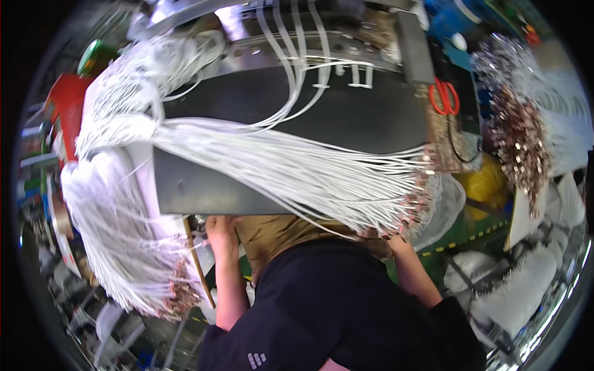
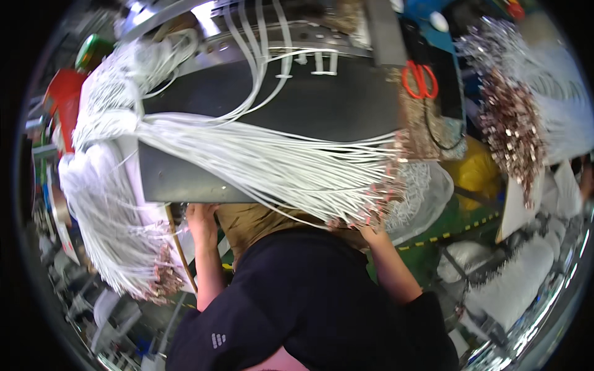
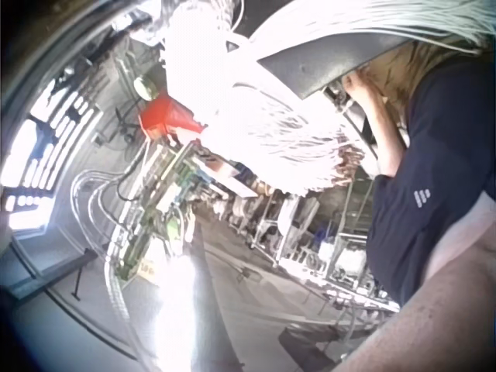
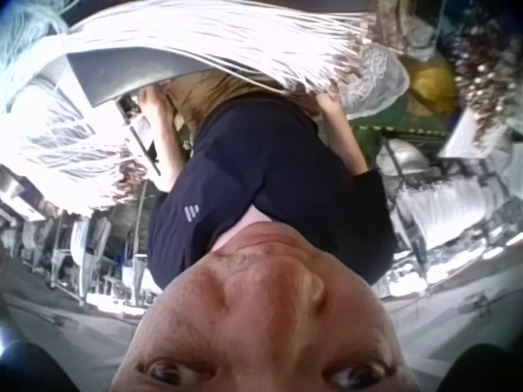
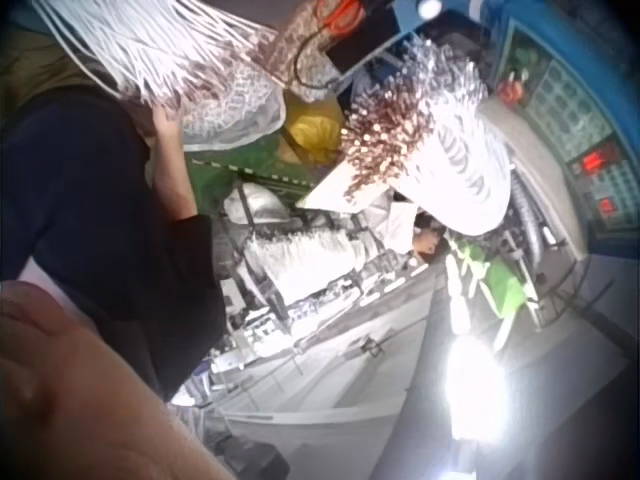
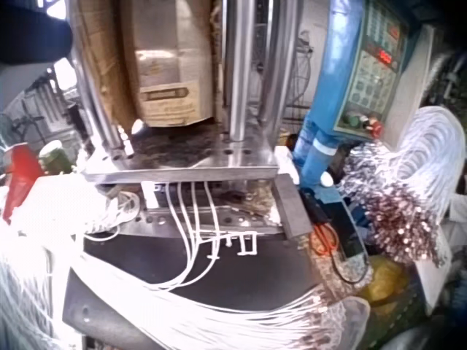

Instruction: Arrange and feed bundles of white wires into a specialized manufacturing machine.

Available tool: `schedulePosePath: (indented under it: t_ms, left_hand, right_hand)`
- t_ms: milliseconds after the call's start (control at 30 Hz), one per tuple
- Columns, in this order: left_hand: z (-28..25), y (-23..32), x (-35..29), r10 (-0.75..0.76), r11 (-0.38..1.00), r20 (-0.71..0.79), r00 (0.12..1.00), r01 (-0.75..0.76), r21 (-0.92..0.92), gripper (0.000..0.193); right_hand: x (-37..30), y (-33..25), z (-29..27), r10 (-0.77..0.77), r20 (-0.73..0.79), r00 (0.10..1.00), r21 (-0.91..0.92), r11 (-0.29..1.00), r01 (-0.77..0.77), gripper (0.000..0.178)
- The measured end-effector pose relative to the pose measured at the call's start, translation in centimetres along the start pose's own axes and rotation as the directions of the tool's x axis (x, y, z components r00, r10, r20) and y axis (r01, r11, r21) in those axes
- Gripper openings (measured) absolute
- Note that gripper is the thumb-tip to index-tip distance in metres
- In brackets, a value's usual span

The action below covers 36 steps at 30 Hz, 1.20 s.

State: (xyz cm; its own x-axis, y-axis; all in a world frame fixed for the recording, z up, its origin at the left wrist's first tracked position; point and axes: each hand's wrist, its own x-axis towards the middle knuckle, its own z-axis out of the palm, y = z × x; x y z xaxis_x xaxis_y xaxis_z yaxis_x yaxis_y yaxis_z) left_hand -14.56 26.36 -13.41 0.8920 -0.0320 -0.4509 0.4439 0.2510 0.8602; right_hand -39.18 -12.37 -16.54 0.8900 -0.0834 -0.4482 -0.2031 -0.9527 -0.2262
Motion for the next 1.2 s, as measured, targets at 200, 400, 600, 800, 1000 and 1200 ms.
schedulePosePath:
  t_ms: [200,400,600,800,1000,1200]
  left_hand:
    - [-1.2,-1.5,1.3,0.053,0.966,-0.013,0.998,-0.048,0.253,0.026]
    - [-0.4,0.4,1.3,-0.009,0.984,-0.096,0.995,0.025,0.174,0.03]
    - [-1.0,0.2,1.1,-0.045,0.99,-0.046,0.998,0.05,0.13,0.032]
    - [2.0,-0.9,-0.9,0.061,0.906,-0.049,0.997,-0.035,0.422,0.027]
    - [8.7,2.6,-6.5,0.164,0.83,0.22,0.962,-0.255,0.496,0.048]
    - [19.4,10.8,-6.3,0.282,0.382,0.878,0.386,-0.885,0.266,0.023]
  right_hand:
    - [-0.9,-0.4,-1.5,0.218,0.055,0.974,0.986,0.139,-0.087,0.059]
    - [1.2,0.7,-1.4,0.046,-0.328,0.943,0.939,0.128,0.32,0.061]
    - [1.2,1.1,0.0,0.04,-0.239,0.97,0.953,-0.184,0.242,0.057]
    - [0.0,2.2,-5.0,0.094,-0.296,0.951,0.793,0.579,0.19,0.04]
    - [0.5,8.2,-23.2,0.039,0.223,0.974,0.905,0.363,-0.222,0.034]
    - [9.1,0.7,-29.6,-0.317,-0.607,0.729,0.243,0.799,0.55,0.029]
